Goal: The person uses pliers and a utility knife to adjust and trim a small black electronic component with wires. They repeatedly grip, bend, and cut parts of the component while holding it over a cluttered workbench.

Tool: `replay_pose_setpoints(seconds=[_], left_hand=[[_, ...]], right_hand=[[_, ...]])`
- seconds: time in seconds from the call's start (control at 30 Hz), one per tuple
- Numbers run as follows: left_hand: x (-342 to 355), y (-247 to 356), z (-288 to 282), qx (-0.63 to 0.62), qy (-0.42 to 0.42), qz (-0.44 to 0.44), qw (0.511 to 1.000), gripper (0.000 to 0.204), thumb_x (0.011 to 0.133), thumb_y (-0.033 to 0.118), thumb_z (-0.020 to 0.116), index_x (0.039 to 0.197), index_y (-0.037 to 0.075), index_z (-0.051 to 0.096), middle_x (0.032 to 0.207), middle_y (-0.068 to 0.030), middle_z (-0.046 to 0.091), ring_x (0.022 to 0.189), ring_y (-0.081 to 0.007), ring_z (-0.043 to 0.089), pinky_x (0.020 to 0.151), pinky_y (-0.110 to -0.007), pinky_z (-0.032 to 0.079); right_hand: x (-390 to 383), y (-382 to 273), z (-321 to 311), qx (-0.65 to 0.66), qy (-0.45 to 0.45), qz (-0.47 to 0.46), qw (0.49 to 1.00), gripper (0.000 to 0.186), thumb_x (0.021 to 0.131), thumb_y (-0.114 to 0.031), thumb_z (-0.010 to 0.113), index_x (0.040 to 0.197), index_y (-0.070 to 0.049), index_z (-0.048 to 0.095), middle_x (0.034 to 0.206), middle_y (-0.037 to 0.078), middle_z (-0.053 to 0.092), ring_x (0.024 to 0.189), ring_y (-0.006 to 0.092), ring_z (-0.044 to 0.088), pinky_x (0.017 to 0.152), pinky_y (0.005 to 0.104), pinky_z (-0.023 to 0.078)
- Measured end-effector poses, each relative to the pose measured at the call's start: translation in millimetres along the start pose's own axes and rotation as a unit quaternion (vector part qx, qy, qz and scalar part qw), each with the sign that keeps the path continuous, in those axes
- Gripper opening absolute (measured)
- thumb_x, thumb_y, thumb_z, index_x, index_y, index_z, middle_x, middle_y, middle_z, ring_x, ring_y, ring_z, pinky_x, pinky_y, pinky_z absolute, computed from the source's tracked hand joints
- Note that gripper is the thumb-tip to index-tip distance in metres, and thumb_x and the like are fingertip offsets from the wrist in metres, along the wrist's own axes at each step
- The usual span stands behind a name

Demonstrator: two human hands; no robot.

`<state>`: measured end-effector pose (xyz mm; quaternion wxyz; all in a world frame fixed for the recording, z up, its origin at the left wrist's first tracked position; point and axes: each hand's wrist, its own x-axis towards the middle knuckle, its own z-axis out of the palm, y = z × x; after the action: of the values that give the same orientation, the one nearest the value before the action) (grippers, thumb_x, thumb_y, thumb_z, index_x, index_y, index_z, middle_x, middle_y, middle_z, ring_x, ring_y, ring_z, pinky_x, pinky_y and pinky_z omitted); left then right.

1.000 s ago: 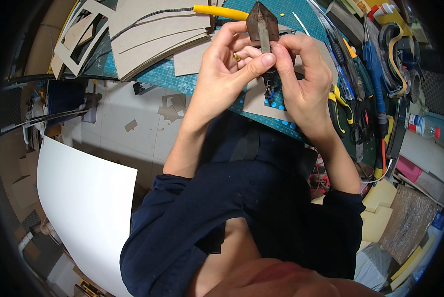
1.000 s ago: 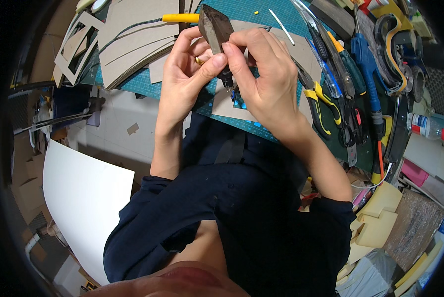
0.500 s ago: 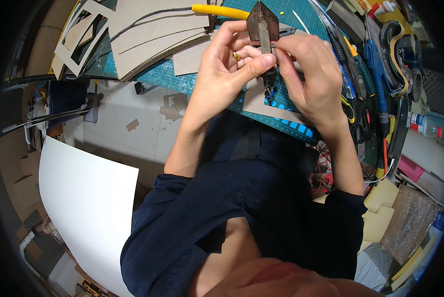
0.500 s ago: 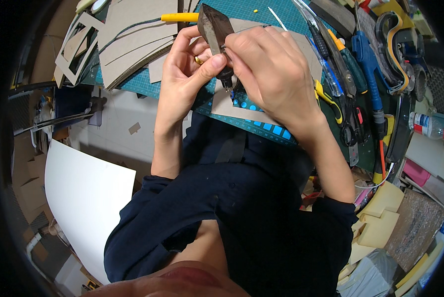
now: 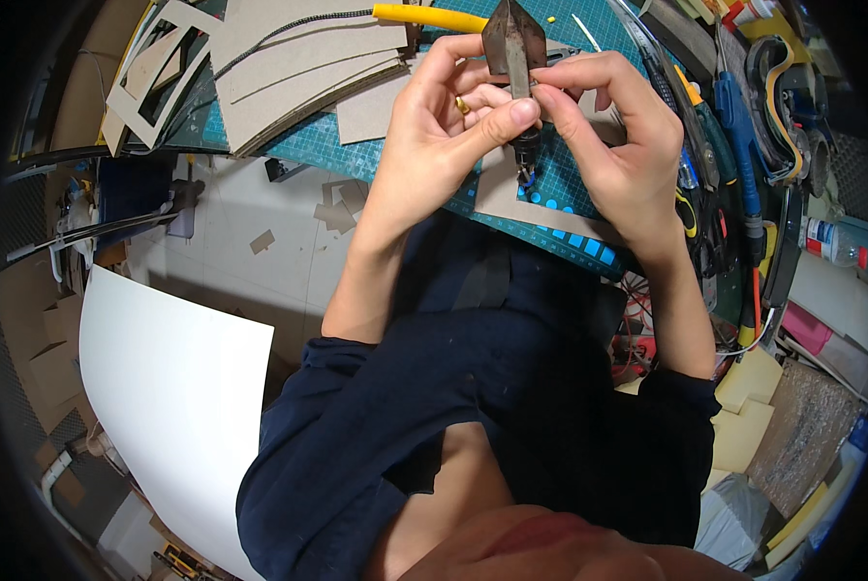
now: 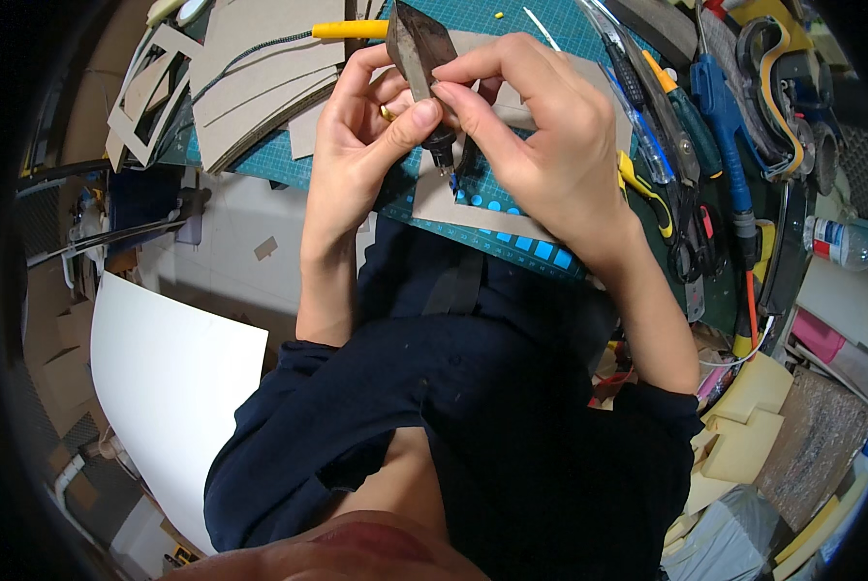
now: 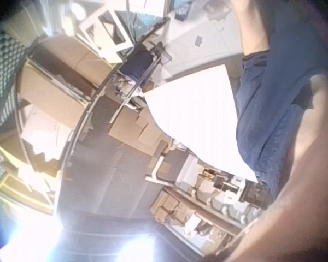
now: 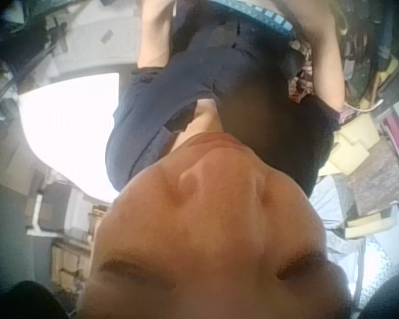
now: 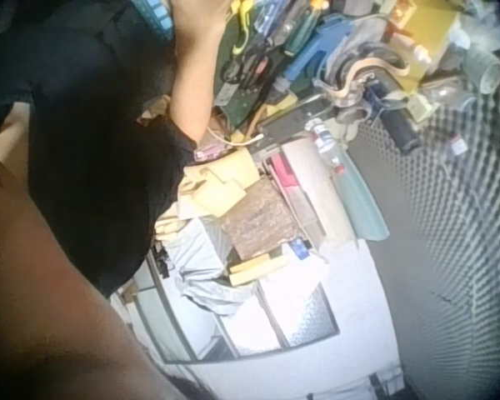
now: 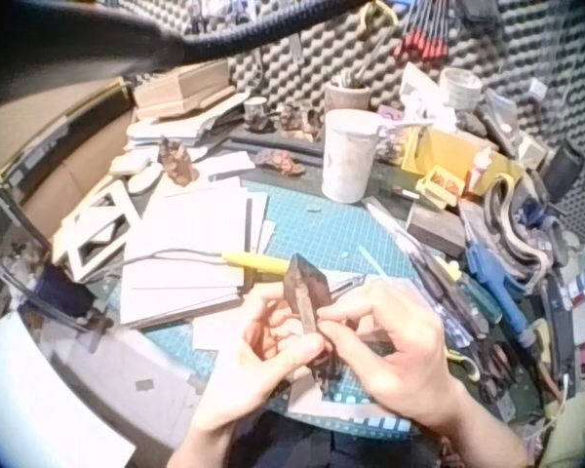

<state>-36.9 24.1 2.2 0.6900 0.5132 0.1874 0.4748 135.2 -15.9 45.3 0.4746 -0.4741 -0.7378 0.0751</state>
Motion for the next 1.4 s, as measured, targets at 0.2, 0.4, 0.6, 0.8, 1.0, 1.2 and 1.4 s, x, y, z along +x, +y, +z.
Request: replay_pose_setpoints(seconds=[0.2,0.4,0.6,0.8,1.0,1.2,1.4], left_hand=[[0,1,1,0.003,0.006,0.003,1.0,0.047,0.09,0.0,0.071,0.13,-0.001,0.047,0.112,-0.0106,0.065,0.09,-0.0096,0.065,0.079,-0.022,0.053],[-2,1,2,-0.01,0.014,0.005,1.0,0.049,0.088,-0.001,0.072,0.13,0.0,0.047,0.115,-0.0102,0.065,0.091,-0.0082,0.064,0.076,-0.02,0.051],[-6,5,2,0.01,0.016,0.041,0.999,0.052,0.087,-0.003,0.073,0.131,0.0,0.047,0.116,-0.0102,0.064,0.093,-0.009,0.064,0.077,-0.021,0.05],[-7,8,-2,0.008,0.007,0.062,0.998,0.054,0.087,-0.002,0.074,0.133,0.001,0.045,0.123,-0.012,0.063,0.096,-0.0114,0.064,0.081,-0.023,0.05],[-6,6,0,-0.007,0.006,0.068,0.998,0.054,0.087,-0.002,0.074,0.133,0.001,0.045,0.123,-0.0123,0.063,0.096,-0.0111,0.063,0.081,-0.022,0.05],[-3,3,2,-0.006,0.005,0.071,0.997,0.055,0.086,-0.003,0.074,0.133,0.001,0.046,0.122,-0.0114,0.063,0.097,-0.0099,0.062,0.081,-0.022,0.049],[-3,1,2,0.003,0.012,0.063,0.998,0.056,0.085,-0.003,0.075,0.133,0.001,0.046,0.122,-0.0107,0.063,0.097,-0.0092,0.061,0.082,-0.022,0.05]], right_hand=[[1,0,-2,0.071,-0.031,0.073,0.994,0.01,0.085,-0.006,0.073,0.093,-0.002,0.068,0.08,0.006,0.071,0.07,0.0146,0.068,0.06,0.0241,0.047],[-1,1,2,0.152,-0.036,0.118,0.981,0.01,0.088,-0.006,0.072,0.096,-0.002,0.067,0.081,0.003,0.071,0.073,0.0095,0.066,0.063,0.0212,0.045],[-3,-5,2,0.259,-0.033,0.155,0.953,0.009,0.089,-0.003,0.069,0.098,0.001,0.067,0.083,0.003,0.069,0.075,0.0072,0.062,0.068,0.0211,0.047],[-4,-13,6,0.275,-0.008,0.14,0.951,0.011,0.089,-0.003,0.069,0.099,0.002,0.067,0.084,0.003,0.069,0.075,0.0082,0.062,0.07,0.0223,0.049],[-6,-11,6,0.196,0.008,0.107,0.975,0.012,0.089,-0.004,0.07,0.1,0.0,0.069,0.086,0.005,0.071,0.076,0.0101,0.065,0.069,0.0236,0.05],[-6,-11,4,0.129,0.011,0.081,0.988,0.011,0.088,-0.005,0.07,0.099,-0.001,0.068,0.085,0.007,0.071,0.075,0.014,0.068,0.066,0.0245,0.051],[-2,-16,1,0.0,-0.014,0.004,1.0,0.013,0.089,-0.003,0.066,0.101,-0.001,0.059,0.088,0.012,0.064,0.077,0.0269,0.065,0.069,0.0336,0.051]])
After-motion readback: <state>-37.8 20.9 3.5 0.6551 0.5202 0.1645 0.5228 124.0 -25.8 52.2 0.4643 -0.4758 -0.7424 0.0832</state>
